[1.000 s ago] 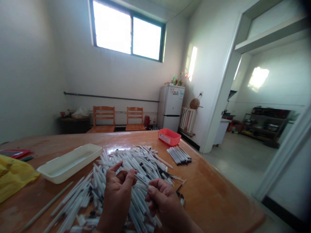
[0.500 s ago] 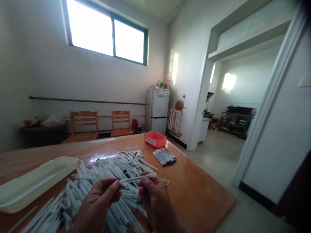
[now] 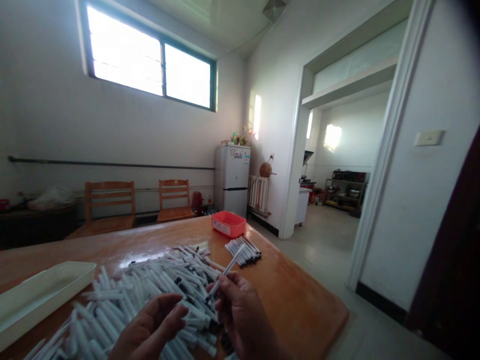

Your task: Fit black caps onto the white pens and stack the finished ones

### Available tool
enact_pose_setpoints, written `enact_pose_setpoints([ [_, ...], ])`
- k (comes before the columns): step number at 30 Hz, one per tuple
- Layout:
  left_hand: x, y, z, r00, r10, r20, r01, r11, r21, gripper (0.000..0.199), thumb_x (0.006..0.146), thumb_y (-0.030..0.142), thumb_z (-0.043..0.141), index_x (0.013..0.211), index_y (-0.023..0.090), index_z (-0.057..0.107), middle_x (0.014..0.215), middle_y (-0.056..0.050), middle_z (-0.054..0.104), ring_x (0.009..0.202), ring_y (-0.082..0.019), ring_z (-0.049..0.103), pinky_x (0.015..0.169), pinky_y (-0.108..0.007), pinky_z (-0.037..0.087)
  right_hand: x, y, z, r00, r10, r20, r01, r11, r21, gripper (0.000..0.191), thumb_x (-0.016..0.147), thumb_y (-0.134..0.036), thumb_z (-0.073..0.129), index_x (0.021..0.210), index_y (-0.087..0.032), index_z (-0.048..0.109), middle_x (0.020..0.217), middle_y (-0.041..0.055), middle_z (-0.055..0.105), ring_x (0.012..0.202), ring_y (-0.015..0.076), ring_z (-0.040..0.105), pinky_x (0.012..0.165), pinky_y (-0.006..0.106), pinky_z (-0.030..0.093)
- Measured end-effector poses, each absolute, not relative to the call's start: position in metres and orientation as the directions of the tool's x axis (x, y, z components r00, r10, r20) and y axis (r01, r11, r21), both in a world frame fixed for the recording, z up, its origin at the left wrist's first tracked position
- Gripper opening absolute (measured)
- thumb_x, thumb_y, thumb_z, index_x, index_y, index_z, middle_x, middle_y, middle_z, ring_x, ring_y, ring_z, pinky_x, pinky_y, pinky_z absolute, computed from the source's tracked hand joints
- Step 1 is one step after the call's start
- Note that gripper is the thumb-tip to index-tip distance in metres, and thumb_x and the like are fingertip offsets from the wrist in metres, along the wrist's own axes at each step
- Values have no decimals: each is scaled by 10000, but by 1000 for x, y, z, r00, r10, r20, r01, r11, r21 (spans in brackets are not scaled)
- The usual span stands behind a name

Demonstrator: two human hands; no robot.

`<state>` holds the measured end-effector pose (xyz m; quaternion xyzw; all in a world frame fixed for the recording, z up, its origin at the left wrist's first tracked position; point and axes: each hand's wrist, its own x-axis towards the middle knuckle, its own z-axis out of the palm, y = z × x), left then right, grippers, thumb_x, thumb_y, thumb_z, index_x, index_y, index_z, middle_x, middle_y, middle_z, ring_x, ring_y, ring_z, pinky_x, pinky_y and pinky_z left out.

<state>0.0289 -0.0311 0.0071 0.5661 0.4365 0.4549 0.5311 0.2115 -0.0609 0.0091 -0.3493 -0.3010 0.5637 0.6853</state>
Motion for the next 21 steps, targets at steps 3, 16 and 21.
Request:
enact_pose_setpoints([
  [3, 21, -24, 3, 142, 988, 59, 23, -63, 998, 543, 635, 595, 787, 994, 200, 688, 958, -82, 750, 910, -287, 711, 806, -353, 558, 247, -56, 23, 255, 964, 77, -348, 165, -923, 362, 788, -486, 732, 895, -161, 610, 764, 15, 669, 491, 56, 443, 457, 168, 301],
  [16, 12, -16, -2, 44, 986, 162, 165, -167, 972, 477, 714, 617, 709, 984, 225, 685, 932, -52, 754, 928, -283, 698, 827, -330, 517, 328, 51, 1, 387, 873, 296, 849, -211, -485, 258, 885, -286, 534, 860, -154, 754, 920, 150, 745, 868, 242, 676, 719, 294, 434],
  [21, 8, -14, -3, 51, 983, 174, 179, -180, 967, 440, 726, 591, 715, 984, 236, 679, 923, -42, 757, 896, -280, 705, 815, -339, 522, 319, 73, -13, 377, 897, 233, 892, -284, -351, 270, 893, -266, 524, 976, -159, 758, 1038, 169, 732, 939, 263, 680, 756, 314, 457],
])
